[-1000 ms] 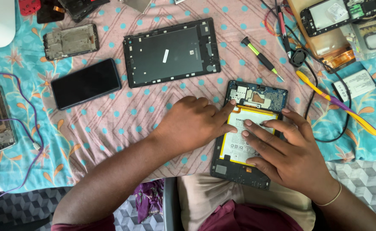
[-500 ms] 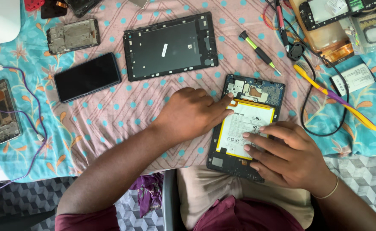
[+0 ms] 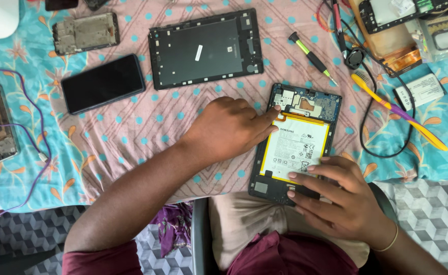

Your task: The person uses a screwdriver to remove screws from a disassembled tablet, then uses a toothbrush to clean the internal components. The person reattaches the back cover and inspects the tablet.

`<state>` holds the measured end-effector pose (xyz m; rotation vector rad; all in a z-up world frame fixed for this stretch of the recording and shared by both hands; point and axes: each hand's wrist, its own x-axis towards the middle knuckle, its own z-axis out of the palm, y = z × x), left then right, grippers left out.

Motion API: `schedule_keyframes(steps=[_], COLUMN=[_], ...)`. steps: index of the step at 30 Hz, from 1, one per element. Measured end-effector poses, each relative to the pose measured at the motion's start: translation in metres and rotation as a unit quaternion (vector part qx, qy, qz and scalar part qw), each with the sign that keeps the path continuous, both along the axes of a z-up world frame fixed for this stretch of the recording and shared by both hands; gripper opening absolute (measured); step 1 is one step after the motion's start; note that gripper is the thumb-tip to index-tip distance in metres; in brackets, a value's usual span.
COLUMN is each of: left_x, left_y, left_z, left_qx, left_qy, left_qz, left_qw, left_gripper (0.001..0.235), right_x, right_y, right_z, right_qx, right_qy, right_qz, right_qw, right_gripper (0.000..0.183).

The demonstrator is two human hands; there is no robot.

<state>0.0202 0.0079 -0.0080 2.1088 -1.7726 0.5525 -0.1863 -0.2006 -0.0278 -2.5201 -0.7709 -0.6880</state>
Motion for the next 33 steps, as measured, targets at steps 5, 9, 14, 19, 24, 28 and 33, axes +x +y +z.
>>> schedule_keyframes(steps=[5,9,14,19,24,28,33], left_x=[-0.001,-0.001,-0.002,-0.001,-0.001,0.002,0.023], left_y=[0.0,0.0,0.0,-0.001,0.0,0.0,0.015], left_z=[0.001,0.001,0.002,0.001,0.003,0.006,0.022], left_qx=[0.008,0.01,0.01,0.014,0.01,0.005,-0.121], left_qy=[-0.007,-0.012,-0.01,-0.01,-0.005,-0.004,0.018], left_qz=[0.001,0.0,0.002,0.003,0.0,0.004,0.058], left_qw=[1.0,1.0,1.0,1.0,1.0,1.0,0.991], left_gripper=[0.036,0.035,0.035,0.035,0.035,0.034,0.028], right_x=[-0.013,-0.019,-0.015,-0.014,-0.016,-0.018,-0.017], right_y=[0.006,0.007,0.01,0.011,0.013,0.017,0.016], right_z=[-0.017,-0.029,-0.032,-0.025,-0.021,-0.025,-0.029], right_qx=[-0.074,-0.076,-0.053,0.026,-0.034,-0.075,-0.065], right_qy=[-0.066,-0.099,-0.098,-0.04,-0.056,-0.073,-0.086], right_qz=[-0.055,-0.072,-0.076,-0.084,-0.083,-0.094,-0.097], right_qw=[0.994,0.99,0.991,0.995,0.994,0.99,0.989], right_gripper=[0.025,0.022,0.025,0.029,0.025,0.022,0.022])
